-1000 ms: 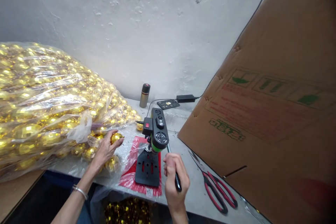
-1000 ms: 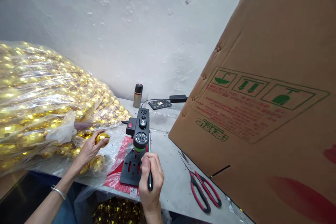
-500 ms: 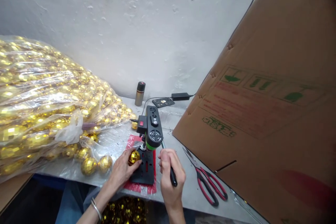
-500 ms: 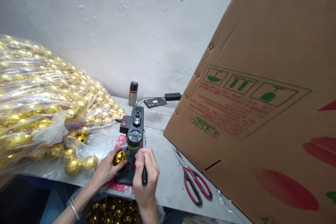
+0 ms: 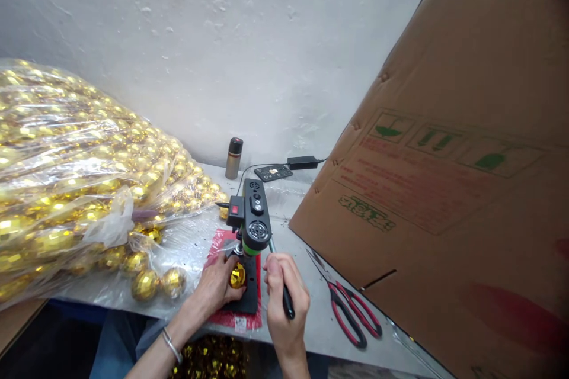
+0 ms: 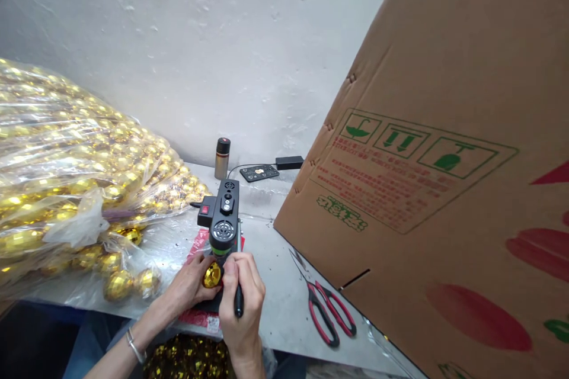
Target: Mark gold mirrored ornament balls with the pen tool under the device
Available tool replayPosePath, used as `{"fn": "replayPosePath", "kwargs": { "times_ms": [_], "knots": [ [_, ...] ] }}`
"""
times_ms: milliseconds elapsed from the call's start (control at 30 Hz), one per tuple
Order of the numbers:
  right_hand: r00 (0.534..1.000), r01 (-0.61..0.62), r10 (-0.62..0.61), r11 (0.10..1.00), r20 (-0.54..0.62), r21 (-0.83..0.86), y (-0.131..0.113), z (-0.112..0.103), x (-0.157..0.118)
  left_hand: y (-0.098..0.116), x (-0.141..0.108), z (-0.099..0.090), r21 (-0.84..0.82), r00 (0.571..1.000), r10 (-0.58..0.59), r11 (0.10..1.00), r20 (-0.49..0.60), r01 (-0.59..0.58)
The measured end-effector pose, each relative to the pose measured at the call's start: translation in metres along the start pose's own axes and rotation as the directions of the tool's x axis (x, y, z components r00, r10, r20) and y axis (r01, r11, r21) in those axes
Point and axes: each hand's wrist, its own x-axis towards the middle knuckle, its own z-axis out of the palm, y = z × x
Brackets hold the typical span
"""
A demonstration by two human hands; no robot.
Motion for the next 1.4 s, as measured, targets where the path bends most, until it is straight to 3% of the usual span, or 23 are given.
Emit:
{"fn": "replayPosePath", "kwargs": {
  "times_ms": [400,600,767,867,1100,1400],
  "knots": [
    [0.999,-0.036,0.036,0.999,-0.031,0.007,-0.005,0.002,0.004,0.015,0.001,-0.006,0.052,0.996,-0.082,0.995,-0.047,0.084],
    [1.0,-0.012,0.013,1.0,-0.02,0.017,-0.006,0.001,0.004,0.01,0.007,0.001,0.097,0.999,0.008,0.995,-0.054,-0.002],
    [1.0,-0.026,0.026,1.0,-0.015,0.015,-0.005,0.001,0.002,-0.005,0.003,0.026,-0.023,0.963,0.138,0.989,-0.233,-0.147],
    [1.0,-0.019,0.019,1.0,-0.011,0.009,-0.004,0.0,0.001,-0.006,0.002,0.037,-0.159,0.953,0.066,0.98,-0.296,-0.117],
    [1.0,0.004,-0.004,1.0,-0.002,-0.002,-0.001,-0.001,-0.005,-0.006,0.003,0.04,-0.307,0.97,0.015,0.947,-0.241,-0.091],
    [0.992,0.048,-0.049,0.999,-0.113,-0.009,0.035,0.013,-0.041,-0.005,0.001,0.042,-0.3,0.967,-0.011,0.952,-0.254,-0.068]
  ]
}}
